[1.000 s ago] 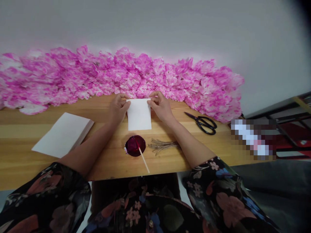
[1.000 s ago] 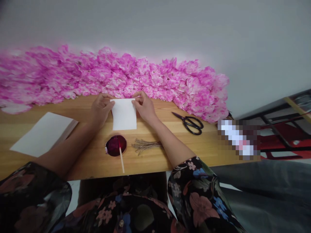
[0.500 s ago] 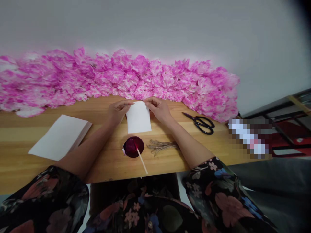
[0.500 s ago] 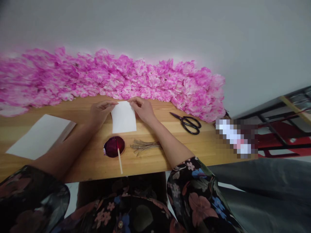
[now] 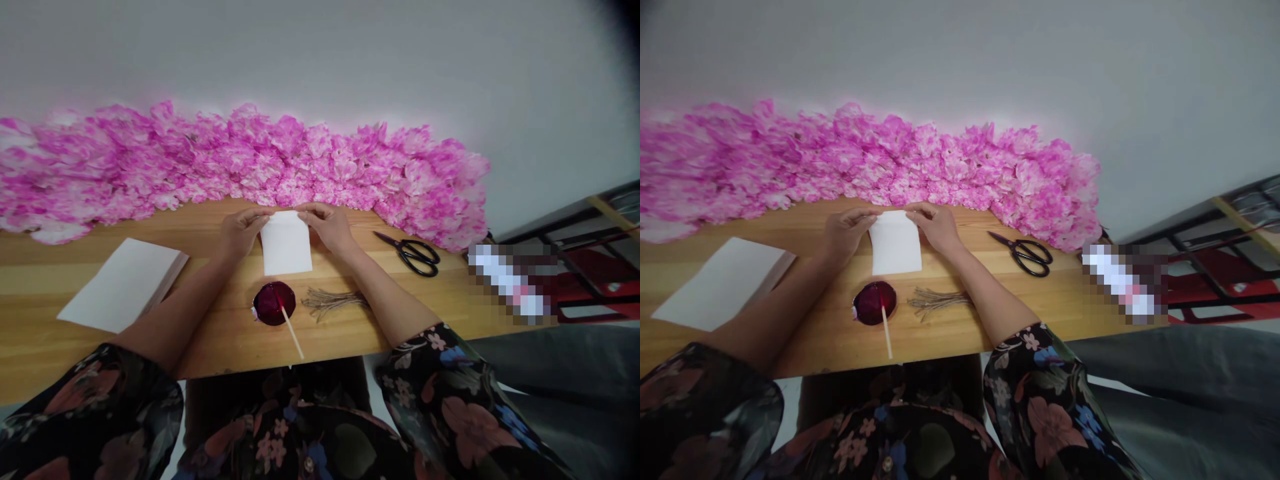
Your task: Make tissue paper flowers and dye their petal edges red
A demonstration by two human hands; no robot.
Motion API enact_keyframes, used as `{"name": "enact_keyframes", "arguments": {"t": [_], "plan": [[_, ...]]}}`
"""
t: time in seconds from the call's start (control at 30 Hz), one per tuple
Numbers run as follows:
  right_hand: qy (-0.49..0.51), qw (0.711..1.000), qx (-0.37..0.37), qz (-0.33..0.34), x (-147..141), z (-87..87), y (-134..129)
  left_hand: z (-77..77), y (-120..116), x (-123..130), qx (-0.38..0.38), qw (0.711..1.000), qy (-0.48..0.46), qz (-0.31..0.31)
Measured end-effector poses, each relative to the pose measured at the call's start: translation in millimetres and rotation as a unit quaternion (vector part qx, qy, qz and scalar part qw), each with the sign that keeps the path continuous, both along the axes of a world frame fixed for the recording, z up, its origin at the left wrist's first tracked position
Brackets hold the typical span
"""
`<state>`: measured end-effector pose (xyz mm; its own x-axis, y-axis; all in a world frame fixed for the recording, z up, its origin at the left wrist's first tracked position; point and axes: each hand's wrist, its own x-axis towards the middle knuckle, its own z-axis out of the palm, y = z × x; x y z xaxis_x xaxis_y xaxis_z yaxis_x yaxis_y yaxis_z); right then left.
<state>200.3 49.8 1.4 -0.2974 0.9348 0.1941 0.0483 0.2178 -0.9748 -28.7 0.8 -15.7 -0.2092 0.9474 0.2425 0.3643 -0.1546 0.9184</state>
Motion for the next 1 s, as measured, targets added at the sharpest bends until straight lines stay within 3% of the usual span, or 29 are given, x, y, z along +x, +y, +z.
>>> {"name": "enact_keyframes", "arguments": {"t": [0.6,1.0], "plan": [[-0.007,1.000,-0.025,-0.016,1,0.0,1,0.6,0,-2,-0.037,0.999,0.022,0.010],[-0.053,0.998,-0.027,-0.002,4,0.6,0,12.8,-5,1,-0.065,0.996,0.058,0.000]]}}
